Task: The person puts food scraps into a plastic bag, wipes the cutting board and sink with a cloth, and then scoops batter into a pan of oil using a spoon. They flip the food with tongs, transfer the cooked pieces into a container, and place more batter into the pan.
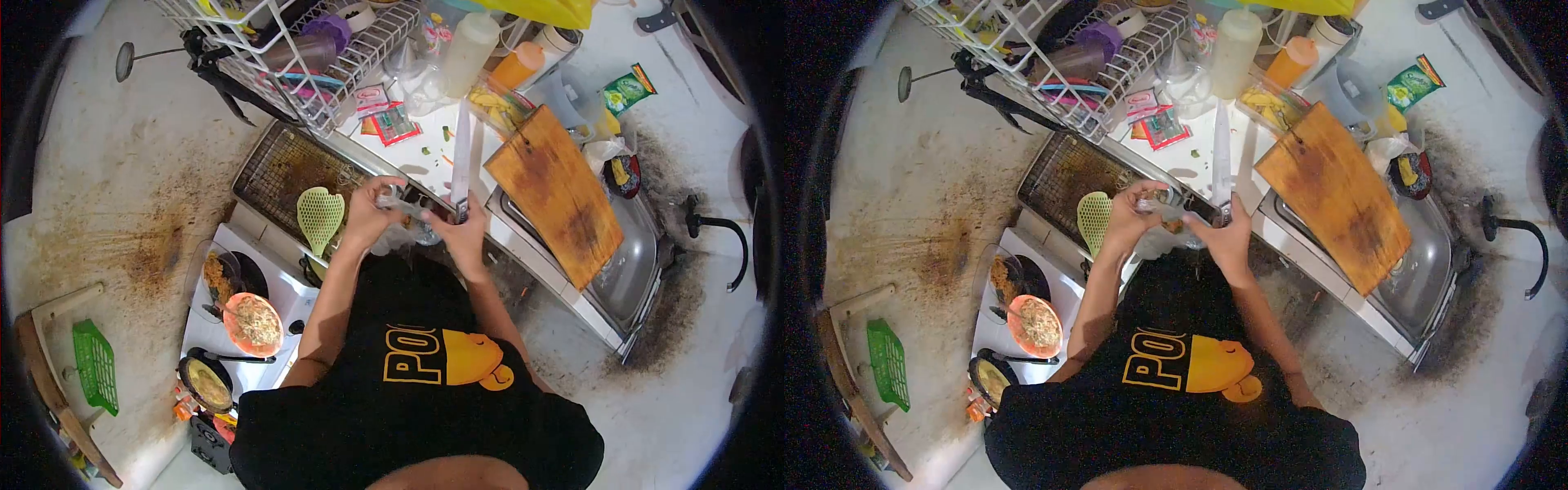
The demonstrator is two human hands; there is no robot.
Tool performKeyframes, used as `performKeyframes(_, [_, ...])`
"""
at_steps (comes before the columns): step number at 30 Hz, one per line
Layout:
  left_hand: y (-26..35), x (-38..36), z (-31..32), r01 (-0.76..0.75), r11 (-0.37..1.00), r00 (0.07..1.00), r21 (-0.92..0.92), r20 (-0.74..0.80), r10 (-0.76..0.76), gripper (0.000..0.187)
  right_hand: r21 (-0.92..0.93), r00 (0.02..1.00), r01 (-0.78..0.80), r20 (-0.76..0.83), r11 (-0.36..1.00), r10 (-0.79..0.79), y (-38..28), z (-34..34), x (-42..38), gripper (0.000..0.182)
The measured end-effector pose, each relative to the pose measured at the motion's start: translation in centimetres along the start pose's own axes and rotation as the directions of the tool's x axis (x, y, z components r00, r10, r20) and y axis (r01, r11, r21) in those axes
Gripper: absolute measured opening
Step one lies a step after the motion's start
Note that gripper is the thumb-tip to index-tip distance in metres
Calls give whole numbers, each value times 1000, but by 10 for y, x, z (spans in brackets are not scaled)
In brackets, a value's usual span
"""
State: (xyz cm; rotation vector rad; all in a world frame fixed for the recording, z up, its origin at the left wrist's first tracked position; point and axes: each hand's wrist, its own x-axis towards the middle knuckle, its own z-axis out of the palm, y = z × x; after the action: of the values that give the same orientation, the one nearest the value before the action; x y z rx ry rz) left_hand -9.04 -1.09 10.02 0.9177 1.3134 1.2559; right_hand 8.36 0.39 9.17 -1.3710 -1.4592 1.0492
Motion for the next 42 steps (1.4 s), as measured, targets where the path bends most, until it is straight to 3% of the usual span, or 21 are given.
performKeyframes(2, [15, -11, 5, 70, 988, 996, -136, 59, -62, 37, -6, 1000, 7, -13, 1000, -7, 9, 6, -1, 39])
performKeyframes(4, [13, -16, -4, 86, 992, 991, -96, 108, -75, 37, -132, 984, 11, 180, 991, 13, 40, 7, -2, 32])
performKeyframes(6, [12, -21, -12, -61, 997, 978, -42, 199, 68, 46, -181, 991, 100, 108, 978, -81, 57, 7, -6, 21])
performKeyframes(7, [6, -19, -22, -60, 997, 978, -43, 199, 68, 46, -22, 992, -86, 96, 996, 88, 60, 2, -7, 17])
performKeyframes(8, [-5, -16, -36, -262, 917, 941, 301, 291, 174, 52, 137, 960, -269, 111, 953, 255, 62, -2, -9, 14])
performKeyframes(9, [-9, -15, -41, -449, 682, 881, 577, 412, 231, 57, 94, 972, -230, 69, 969, 224, 52, -7, -6, 11])
performKeyframes(10, [-14, -16, -41, -450, 684, 880, 575, 414, 231, 57, 92, 972, -231, 66, 969, 226, 53, -9, -5, 11])
performKeyframes(12, [-20, -18, -36, -244, 440, 963, 865, 270, 2, 63, -23, 985, -160, 54, 987, 161, 62, -15, -1, 12])
performKeyframes(13, [-20, -16, -32, -204, 500, 967, 841, 252, -29, 60, -192, 997, -4, 71, 981, 18, 70, -17, 2, 14])
performKeyframes(14, [-30, -11, -29, -207, 502, 966, 840, 256, -30, 60, -195, 997, -6, 68, 981, 20, 77, -19, 0, 14])
performKeyframes(16, [-57, 6, -25, -282, 568, 955, 773, 282, 90, 57, -54, 970, -223, 85, 973, 227, 68, -16, -1, 19])
performKeyframes(17, [-65, 16, -23, -283, 569, 955, 772, 284, 90, 57, -55, 970, -224, 84, 973, 228, 60, -17, -2, 19])
performKeyframes(19, [-69, 34, -16, -331, 768, 908, 548, 406, 102, 55, -298, 992, -103, 44, 949, 121, 30, -19, -3, 22])
performKeyframes(20, [-69, 40, -15, -334, 769, 907, 545, 409, 103, 55, -300, 992, -103, 41, 948, 120, 30, -19, -2, 22])
performKeyframes(22, [-69, 52, -11, -303, 752, 880, 585, 474, -14, 52, -448, 983, 50, -135, 892, -122, 24, -22, 4, 21])
performKeyframes(23, [-72, 57, -11, -305, 754, 879, 581, 477, -12, 52, -588, 960, 134, -122, 798, -251, 19, -24, 8, 19])
performKeyframes(28, [-66, 63, -15, -244, 746, 857, 620, 498, -134, 50, -704, 960, 117, -101, 700, -262, 21, -11, 32, 38])
performKeyframes(30, [-67, 64, -15, -235, 750, 850, 618, 505, -150, 50, -748, 974, -7, -155, 664, -164, 23, 0, 38, 47])
performKeyframes(33, [-72, 59, -19, -227, 776, 849, 589, 510, -139, 54, -755, 974, -32, -170, 655, -148, 28, 10, 42, 48])
performKeyframes(40, [-79, 53, -29, -176, 827, 854, 534, 500, -142, 61, -802, 993, -18, -84, 597, -83, 22, 0, 34, 50])
performKeyframes(42, [-79, 53, -31, -189, 829, 867, 526, 487, -111, 59, -767, 993, 91, 25, 636, -111, 21, -12, 22, 53])
